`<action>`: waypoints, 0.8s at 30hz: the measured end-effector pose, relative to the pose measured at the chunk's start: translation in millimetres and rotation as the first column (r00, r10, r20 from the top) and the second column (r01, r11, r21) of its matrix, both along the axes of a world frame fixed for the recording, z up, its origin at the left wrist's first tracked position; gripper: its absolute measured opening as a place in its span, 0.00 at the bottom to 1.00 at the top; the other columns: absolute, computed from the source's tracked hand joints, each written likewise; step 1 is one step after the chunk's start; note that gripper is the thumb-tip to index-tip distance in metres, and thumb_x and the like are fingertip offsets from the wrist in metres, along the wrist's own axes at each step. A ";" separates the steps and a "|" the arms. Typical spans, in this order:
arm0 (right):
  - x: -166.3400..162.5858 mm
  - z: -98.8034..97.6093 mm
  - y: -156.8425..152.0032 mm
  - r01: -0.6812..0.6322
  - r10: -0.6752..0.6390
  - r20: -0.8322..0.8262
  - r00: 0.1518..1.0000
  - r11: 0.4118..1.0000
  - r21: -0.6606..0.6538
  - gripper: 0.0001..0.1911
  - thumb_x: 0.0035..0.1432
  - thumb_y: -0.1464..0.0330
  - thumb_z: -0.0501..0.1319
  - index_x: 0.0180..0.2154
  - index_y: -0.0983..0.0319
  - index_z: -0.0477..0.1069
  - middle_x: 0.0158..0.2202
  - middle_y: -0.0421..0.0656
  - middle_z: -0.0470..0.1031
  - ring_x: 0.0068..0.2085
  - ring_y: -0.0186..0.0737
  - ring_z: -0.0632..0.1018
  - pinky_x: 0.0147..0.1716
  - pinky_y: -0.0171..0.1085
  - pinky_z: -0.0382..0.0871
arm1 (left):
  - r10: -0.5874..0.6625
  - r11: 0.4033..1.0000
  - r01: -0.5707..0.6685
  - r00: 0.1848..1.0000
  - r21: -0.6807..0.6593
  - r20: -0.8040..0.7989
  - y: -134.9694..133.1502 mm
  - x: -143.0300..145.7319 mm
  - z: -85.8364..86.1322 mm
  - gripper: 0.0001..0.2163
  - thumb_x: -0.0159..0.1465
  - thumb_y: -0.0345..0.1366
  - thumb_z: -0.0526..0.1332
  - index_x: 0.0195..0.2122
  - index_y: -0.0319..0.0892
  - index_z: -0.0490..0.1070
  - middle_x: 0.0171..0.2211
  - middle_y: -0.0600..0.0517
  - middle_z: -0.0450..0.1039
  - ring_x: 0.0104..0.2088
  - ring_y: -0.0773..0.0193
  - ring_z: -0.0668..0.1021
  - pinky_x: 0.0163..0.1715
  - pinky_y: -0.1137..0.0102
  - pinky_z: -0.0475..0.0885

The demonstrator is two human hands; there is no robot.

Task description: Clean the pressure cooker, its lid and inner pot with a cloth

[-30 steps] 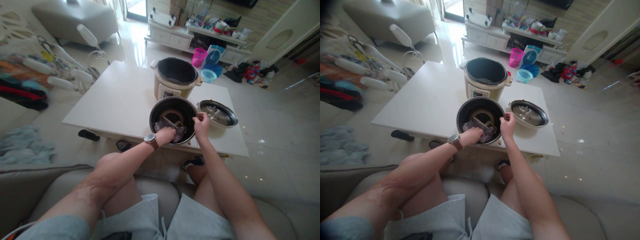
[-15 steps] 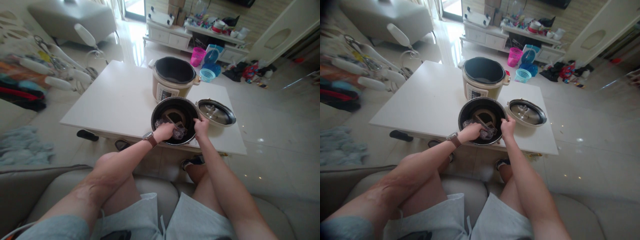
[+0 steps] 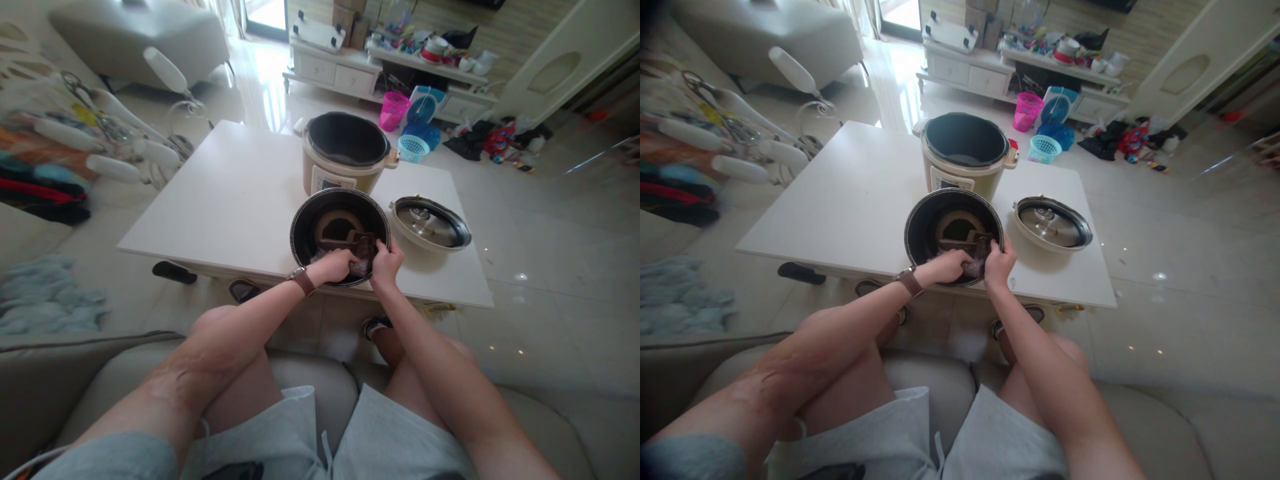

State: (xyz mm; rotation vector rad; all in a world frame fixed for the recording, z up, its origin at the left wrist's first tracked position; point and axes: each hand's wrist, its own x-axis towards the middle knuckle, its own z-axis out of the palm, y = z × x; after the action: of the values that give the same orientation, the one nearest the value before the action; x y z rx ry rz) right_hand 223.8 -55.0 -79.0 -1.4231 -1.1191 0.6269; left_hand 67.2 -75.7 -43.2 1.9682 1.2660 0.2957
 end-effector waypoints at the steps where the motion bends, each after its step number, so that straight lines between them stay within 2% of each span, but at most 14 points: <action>1: 2.3 -1.0 2.4 -0.001 0.001 -0.006 1.000 1.000 -0.006 0.22 0.60 0.62 0.57 0.48 0.64 0.82 0.41 0.46 0.83 0.48 0.48 0.79 0.54 0.46 0.74 | -0.012 1.000 0.014 0.994 0.015 -0.112 -0.5 -5.1 3.9 0.21 0.63 0.21 0.59 0.50 0.43 0.86 0.50 0.40 0.85 0.54 0.45 0.85 0.57 0.59 0.76; 3: 5.8 -2.8 7.6 -0.002 0.002 -0.019 1.000 1.000 -0.013 0.22 0.58 0.62 0.58 0.47 0.65 0.83 0.39 0.44 0.83 0.45 0.46 0.79 0.52 0.44 0.74 | -0.002 0.998 0.019 0.956 0.056 -0.294 -0.4 -15.4 11.0 0.18 0.65 0.24 0.59 0.50 0.42 0.86 0.51 0.36 0.84 0.55 0.42 0.84 0.56 0.57 0.77; 5: 7.4 -3.3 12.0 -0.011 0.010 -0.034 0.999 1.000 -0.014 0.22 0.56 0.62 0.59 0.46 0.65 0.83 0.37 0.43 0.82 0.42 0.45 0.79 0.50 0.43 0.74 | 0.006 0.997 0.027 0.918 0.078 -0.396 0.3 -23.8 16.5 0.16 0.68 0.27 0.59 0.50 0.41 0.85 0.53 0.35 0.83 0.55 0.41 0.83 0.55 0.56 0.77; 11: 8.2 2.9 18.4 -0.060 0.059 -0.070 0.996 0.998 -0.011 0.20 0.52 0.62 0.61 0.43 0.64 0.84 0.35 0.41 0.82 0.39 0.43 0.78 0.48 0.43 0.73 | -0.043 0.994 0.084 0.893 0.073 -0.448 1.6 -32.3 19.0 0.17 0.67 0.28 0.61 0.52 0.47 0.84 0.54 0.39 0.83 0.56 0.45 0.83 0.56 0.59 0.76; 16: 18.2 0.0 27.0 -0.112 0.101 -0.157 0.982 0.991 -0.067 0.15 0.49 0.64 0.63 0.37 0.63 0.82 0.32 0.39 0.81 0.38 0.42 0.78 0.46 0.41 0.75 | -0.053 0.988 0.106 0.917 0.114 -0.395 3.3 -26.9 7.8 0.22 0.66 0.29 0.60 0.59 0.50 0.81 0.56 0.42 0.82 0.56 0.48 0.83 0.56 0.61 0.77; 20: 27.0 -8.4 35.3 -0.092 0.058 -0.262 0.963 0.988 -0.121 0.13 0.47 0.66 0.63 0.36 0.62 0.80 0.30 0.38 0.80 0.38 0.42 0.79 0.44 0.41 0.78 | -0.066 0.984 0.113 0.948 0.138 -0.311 5.4 -21.2 3.3 0.26 0.64 0.28 0.60 0.63 0.49 0.78 0.56 0.41 0.82 0.54 0.46 0.84 0.53 0.58 0.78; 22: 29.4 -10.9 38.0 -0.073 0.018 -0.329 0.944 0.985 -0.155 0.13 0.45 0.68 0.63 0.35 0.62 0.80 0.30 0.37 0.80 0.37 0.41 0.79 0.42 0.40 0.78 | -0.092 0.976 0.131 0.973 0.176 -0.213 7.8 -22.1 6.7 0.29 0.60 0.27 0.63 0.64 0.48 0.77 0.55 0.42 0.83 0.54 0.46 0.84 0.54 0.58 0.78; 24: 30.8 -11.4 39.6 -0.062 -0.019 -0.391 0.920 0.979 -0.193 0.13 0.42 0.70 0.63 0.33 0.62 0.79 0.29 0.36 0.80 0.34 0.39 0.78 0.40 0.39 0.78 | -0.095 0.958 0.102 0.995 0.270 -0.039 12.5 -27.5 13.4 0.30 0.56 0.27 0.65 0.62 0.46 0.78 0.55 0.45 0.82 0.55 0.49 0.83 0.57 0.61 0.77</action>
State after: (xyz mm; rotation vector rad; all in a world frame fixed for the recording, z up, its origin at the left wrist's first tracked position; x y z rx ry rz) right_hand 254.6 -15.4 -90.4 -1.3764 -0.7691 1.0163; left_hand 39.7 -63.2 -29.8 2.2663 1.1887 0.4137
